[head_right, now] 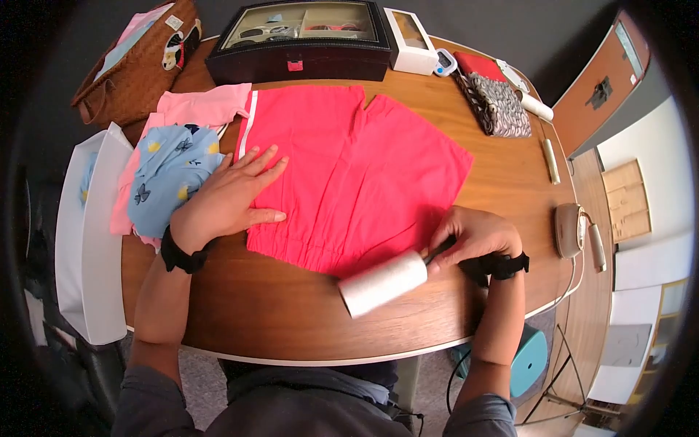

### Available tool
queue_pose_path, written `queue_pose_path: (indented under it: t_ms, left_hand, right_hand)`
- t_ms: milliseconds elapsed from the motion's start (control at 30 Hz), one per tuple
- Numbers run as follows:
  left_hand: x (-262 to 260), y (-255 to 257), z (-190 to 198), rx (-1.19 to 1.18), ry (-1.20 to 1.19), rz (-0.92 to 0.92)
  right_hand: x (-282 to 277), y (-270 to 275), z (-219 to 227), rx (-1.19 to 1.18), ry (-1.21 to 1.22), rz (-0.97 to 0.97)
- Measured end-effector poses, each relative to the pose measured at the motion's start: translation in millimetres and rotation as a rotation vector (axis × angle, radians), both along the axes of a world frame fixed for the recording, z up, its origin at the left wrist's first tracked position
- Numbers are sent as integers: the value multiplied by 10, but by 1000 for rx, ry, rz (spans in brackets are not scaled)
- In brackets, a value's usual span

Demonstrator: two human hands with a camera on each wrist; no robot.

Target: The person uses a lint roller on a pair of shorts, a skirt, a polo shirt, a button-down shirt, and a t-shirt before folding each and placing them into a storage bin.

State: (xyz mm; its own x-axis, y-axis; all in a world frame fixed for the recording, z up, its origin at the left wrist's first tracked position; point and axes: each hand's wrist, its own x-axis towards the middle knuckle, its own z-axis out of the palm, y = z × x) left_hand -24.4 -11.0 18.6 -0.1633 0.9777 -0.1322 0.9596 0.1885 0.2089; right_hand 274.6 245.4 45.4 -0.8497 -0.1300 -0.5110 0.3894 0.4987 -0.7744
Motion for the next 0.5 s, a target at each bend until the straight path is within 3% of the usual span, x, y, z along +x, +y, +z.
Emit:
queue_pose_path:
  t_ms: [67,100,167,200,333,367,467,500]
  left_hand:
    - [-5,4,-6,-1,2,-1]
    - [-12,1,-12,-9,1,-4]
    - [-11,10,8,-18,10,0]
    - [0,10,7,-24,16,4]
    - [0,8,-1,-6,7,9]
    - [-4,12,-11,-14,14,4]
    - [-16,19,2,-25,26,-7]
    - [-11,21,-3,-32,24,-9]
  right_hand:
    - [64,58,-17,17,102,-202]
    - [80,89,-11,17,106,-201]
    - [110,114,-37,56,7,-541]
    - [103,113,-69,102,37,-554]
    - [120,167,42,89,-148,-364]
    - [110,148,72,92,-144,-367]
    - [92,116,102,35,-202,-99]
    - [100,133,70,38,-203,-107]
